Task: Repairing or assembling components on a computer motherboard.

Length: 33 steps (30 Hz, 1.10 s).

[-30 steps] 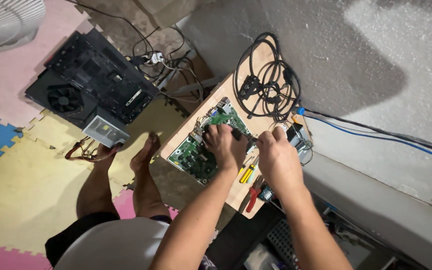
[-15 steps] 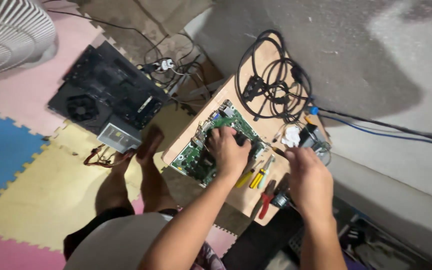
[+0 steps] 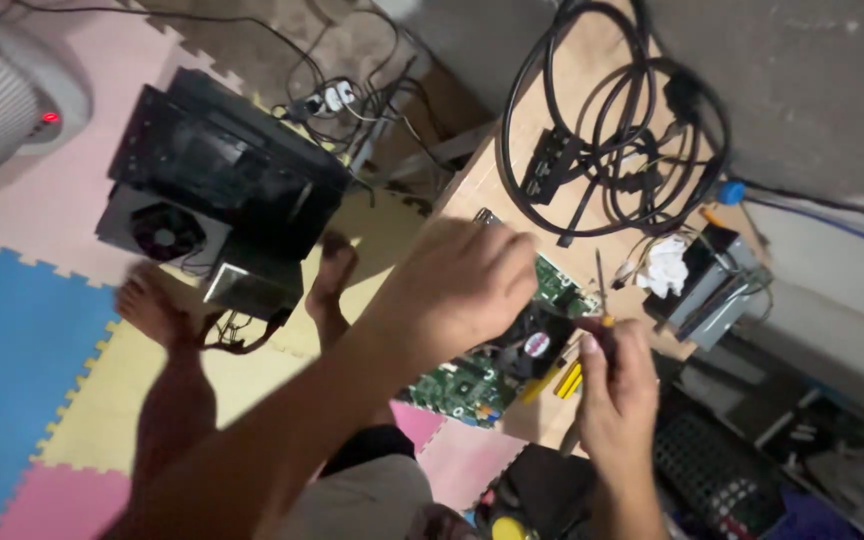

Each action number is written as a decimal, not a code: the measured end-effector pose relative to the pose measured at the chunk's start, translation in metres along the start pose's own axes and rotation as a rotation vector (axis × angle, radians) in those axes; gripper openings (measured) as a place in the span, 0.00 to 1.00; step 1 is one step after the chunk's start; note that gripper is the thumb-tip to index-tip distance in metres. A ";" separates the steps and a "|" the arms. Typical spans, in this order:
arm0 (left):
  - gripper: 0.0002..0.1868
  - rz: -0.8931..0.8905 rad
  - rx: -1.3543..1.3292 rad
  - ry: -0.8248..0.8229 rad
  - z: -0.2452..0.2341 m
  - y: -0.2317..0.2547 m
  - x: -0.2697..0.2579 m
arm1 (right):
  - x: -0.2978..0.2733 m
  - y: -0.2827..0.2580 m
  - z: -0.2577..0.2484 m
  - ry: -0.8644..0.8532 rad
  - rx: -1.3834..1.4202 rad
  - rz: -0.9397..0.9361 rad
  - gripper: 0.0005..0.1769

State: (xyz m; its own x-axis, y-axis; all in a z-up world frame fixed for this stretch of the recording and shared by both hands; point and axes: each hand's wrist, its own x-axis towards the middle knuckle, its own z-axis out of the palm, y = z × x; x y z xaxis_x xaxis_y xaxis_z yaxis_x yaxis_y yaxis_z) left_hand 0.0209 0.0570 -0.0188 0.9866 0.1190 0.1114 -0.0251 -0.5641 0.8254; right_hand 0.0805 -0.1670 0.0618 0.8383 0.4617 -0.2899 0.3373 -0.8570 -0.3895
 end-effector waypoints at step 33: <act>0.07 0.453 -0.232 -0.595 0.041 -0.051 0.068 | -0.021 -0.047 0.067 0.332 -0.249 0.375 0.14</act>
State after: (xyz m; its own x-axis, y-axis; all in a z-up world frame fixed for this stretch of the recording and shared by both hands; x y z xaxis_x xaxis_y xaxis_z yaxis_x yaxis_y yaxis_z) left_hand 0.0963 0.0605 -0.0763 0.7913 -0.5766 0.2036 -0.4139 -0.2599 0.8724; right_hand 0.0184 -0.1214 0.0281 0.9967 0.0523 -0.0619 0.0471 -0.9954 -0.0832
